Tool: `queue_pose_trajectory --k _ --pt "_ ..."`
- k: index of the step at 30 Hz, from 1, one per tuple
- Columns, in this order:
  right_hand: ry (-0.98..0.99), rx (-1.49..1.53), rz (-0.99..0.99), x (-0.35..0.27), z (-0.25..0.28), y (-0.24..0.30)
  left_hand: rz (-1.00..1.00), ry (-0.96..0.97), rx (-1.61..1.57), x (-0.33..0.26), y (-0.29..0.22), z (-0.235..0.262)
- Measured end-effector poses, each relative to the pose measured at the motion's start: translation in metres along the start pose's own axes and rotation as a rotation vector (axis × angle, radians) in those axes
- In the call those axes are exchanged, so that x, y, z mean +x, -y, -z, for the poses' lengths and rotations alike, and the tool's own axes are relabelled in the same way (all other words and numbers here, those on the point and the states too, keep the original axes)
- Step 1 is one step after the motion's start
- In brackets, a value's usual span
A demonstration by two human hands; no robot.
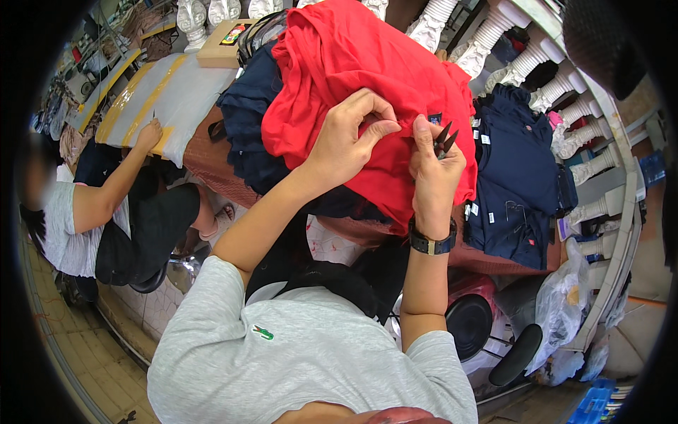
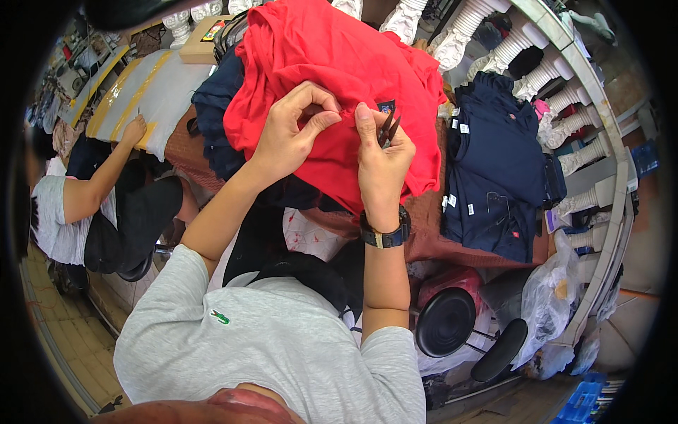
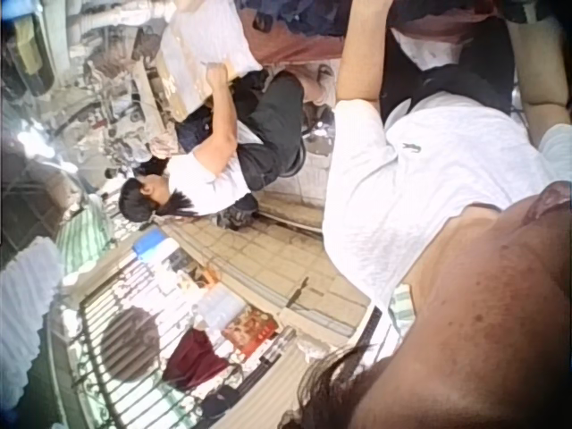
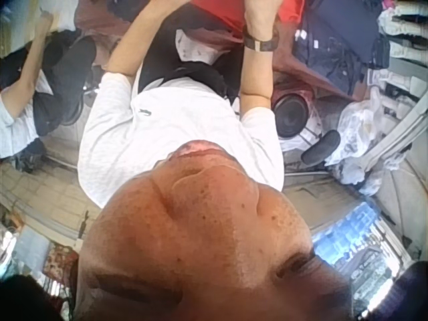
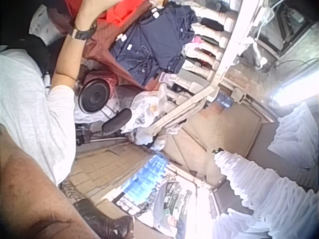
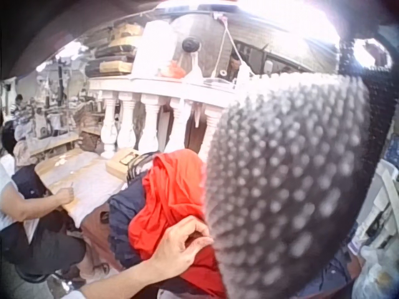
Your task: The person uses a pair of scissors to trim loose threads and tags from a red garment. They repeatedly adjust the fabric, pull at threads, and cut them close to the material. The person also turns the garment over to access different areas.
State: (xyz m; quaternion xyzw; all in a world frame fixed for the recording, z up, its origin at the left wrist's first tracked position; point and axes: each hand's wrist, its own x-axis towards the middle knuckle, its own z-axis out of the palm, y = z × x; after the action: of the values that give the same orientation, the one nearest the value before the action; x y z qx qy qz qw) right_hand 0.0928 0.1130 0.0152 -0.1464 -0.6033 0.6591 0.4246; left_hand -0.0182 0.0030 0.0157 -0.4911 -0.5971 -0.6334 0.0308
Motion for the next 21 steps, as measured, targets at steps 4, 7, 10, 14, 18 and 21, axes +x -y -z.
queue_pose_trajectory --k 4,7,10,14,18,21 --pt "0.012 0.064 -0.067 -0.001 0.001 0.005 0.08 -0.056 -0.292 -0.006 -0.003 -0.002" --pt "0.008 0.068 -0.068 -0.002 0.0 0.006 0.077 0.006 -0.219 -0.012 -0.013 0.003" --pt "0.019 0.072 -0.062 0.0 0.003 0.006 0.044 0.288 -0.196 -0.022 -0.037 0.019" --pt "0.06 0.108 -0.064 0.001 0.005 0.002 -0.101 0.422 0.083 -0.035 -0.04 0.024" --pt "0.051 0.003 -0.012 -0.002 -0.001 0.003 -0.094 -0.054 0.108 -0.015 -0.026 0.003" --pt "0.048 -0.062 0.07 -0.002 0.0 -0.002 -0.21 -0.086 0.183 -0.008 -0.013 -0.006"
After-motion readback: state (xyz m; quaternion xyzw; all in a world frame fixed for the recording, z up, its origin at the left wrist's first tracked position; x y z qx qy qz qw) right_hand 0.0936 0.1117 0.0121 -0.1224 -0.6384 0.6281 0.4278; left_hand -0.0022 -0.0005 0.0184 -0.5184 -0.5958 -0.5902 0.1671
